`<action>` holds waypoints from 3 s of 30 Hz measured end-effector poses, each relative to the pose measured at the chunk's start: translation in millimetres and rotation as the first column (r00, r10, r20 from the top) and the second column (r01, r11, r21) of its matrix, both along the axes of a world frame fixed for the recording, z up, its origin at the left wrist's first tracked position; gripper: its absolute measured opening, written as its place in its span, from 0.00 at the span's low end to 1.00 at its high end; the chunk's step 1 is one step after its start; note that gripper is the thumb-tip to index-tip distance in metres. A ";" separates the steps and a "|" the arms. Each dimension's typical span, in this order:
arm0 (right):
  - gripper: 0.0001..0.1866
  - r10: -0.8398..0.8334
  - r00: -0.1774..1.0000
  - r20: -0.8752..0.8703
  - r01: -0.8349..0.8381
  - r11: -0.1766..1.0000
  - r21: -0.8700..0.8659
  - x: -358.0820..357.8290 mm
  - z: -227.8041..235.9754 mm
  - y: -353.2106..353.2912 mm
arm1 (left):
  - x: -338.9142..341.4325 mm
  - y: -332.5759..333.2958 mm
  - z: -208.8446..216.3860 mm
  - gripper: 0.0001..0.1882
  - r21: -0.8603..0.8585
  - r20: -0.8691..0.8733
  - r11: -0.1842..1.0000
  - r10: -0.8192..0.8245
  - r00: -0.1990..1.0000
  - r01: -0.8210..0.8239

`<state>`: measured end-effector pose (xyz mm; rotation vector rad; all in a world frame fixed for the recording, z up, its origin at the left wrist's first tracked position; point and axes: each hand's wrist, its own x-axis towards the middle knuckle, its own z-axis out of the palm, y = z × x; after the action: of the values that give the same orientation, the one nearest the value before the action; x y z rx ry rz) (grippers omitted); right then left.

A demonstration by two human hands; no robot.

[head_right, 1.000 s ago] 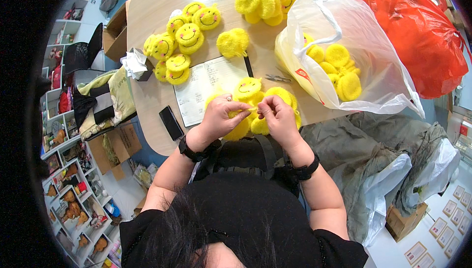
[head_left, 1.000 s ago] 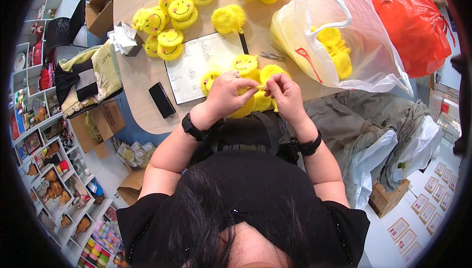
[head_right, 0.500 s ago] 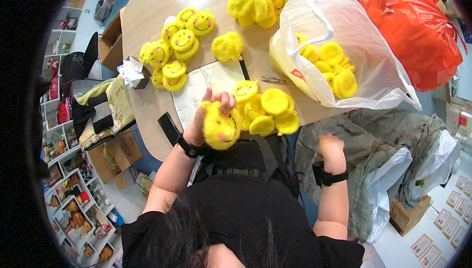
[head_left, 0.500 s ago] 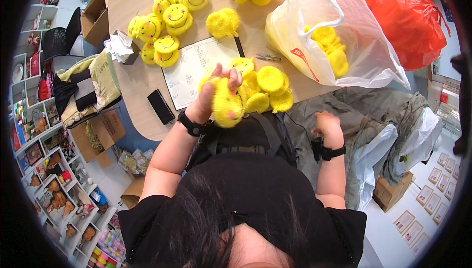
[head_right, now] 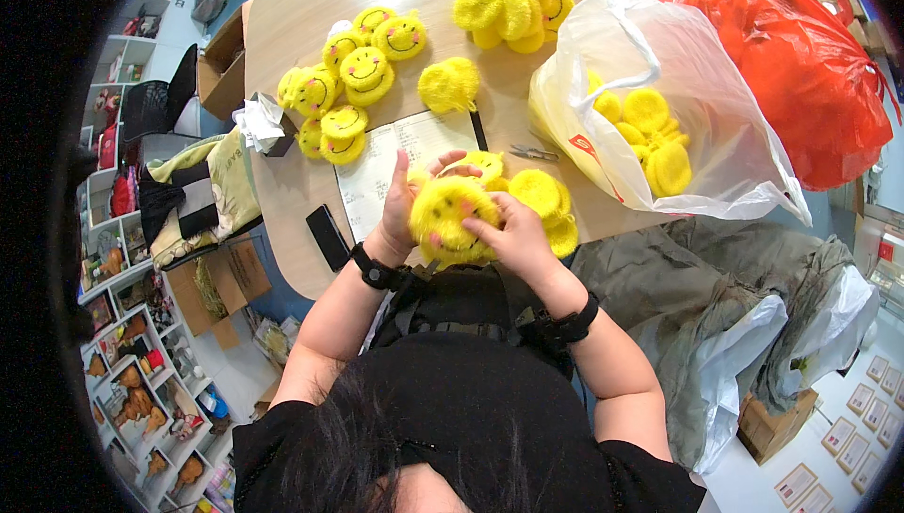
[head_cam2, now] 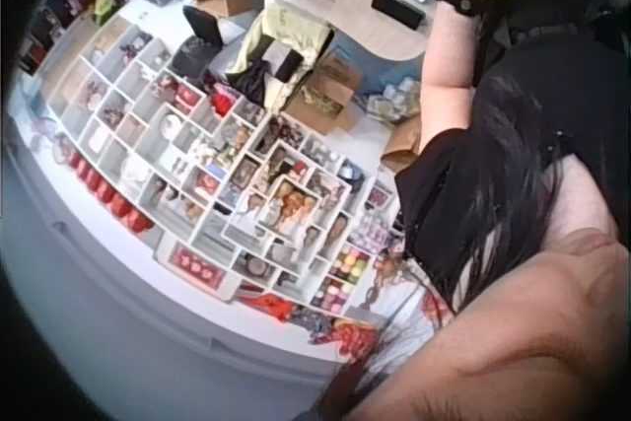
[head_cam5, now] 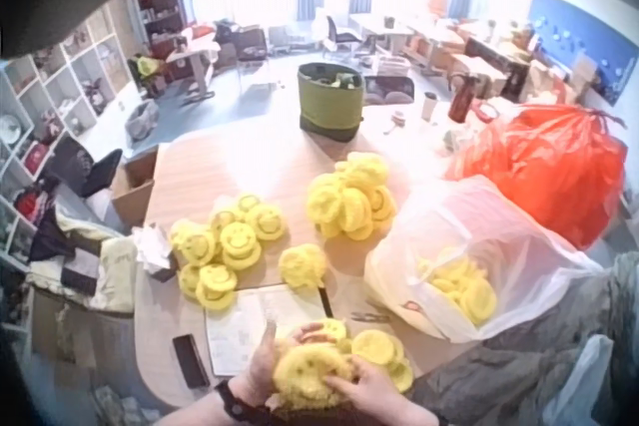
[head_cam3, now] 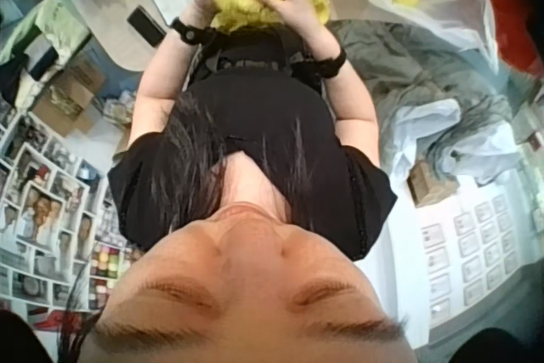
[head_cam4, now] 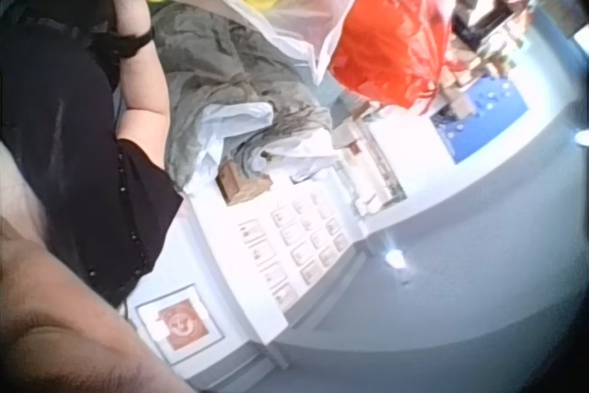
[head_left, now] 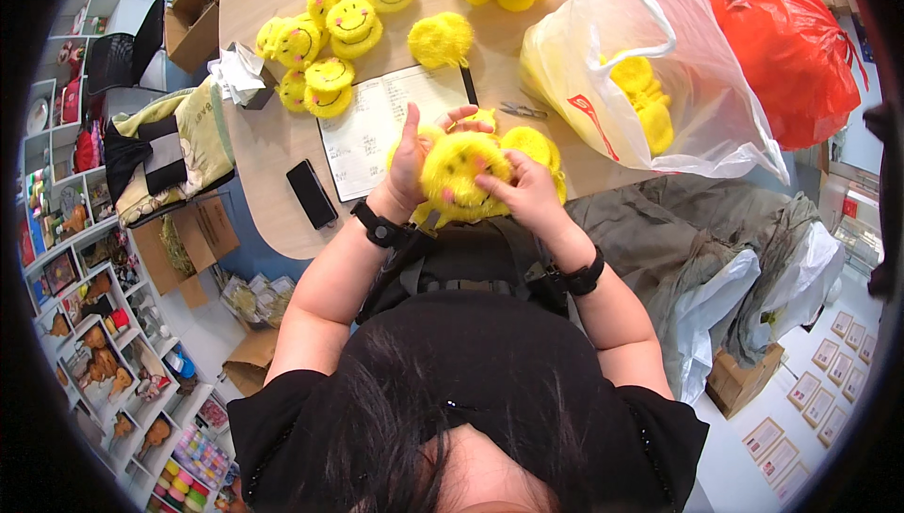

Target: The person assembles yellow smiley-face plush toys by attaching small pom-pom pieces to the main body using a needle and thread. They repeatedly pick up a plush, sew on a pom-pom, and place the finished item into a plastic bag.

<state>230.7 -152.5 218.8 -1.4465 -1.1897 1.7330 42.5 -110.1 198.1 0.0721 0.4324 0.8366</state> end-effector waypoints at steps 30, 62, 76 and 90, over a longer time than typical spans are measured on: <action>0.13 -0.182 0.961 -0.207 0.156 0.979 -0.134 -1.0 -42.8 77.3 | -21.7 2.6 -14.1 0.24 0.072 -0.487 0.891 -0.361 0.796 0.448; 0.18 0.241 0.878 0.414 -0.267 0.964 0.005 -65.9 -213.6 215.0 | -51.2 113.7 -184.3 0.41 0.219 -0.886 0.850 0.378 -0.267 0.480; 0.20 -0.139 0.967 -0.214 0.137 0.990 -0.025 -42.5 -112.5 202.4 | -68.4 127.0 -121.5 0.26 0.278 -0.713 0.950 0.107 0.693 0.139; 0.13 -0.078 0.997 -0.025 0.073 0.986 -0.150 -37.9 -118.6 182.6 | -68.6 97.7 -121.6 0.16 0.069 -0.535 0.989 -0.075 0.841 0.132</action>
<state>192.7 30.1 100.2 -1.5252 -0.9948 1.8175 -26.1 -12.3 76.5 0.4307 0.9022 0.7232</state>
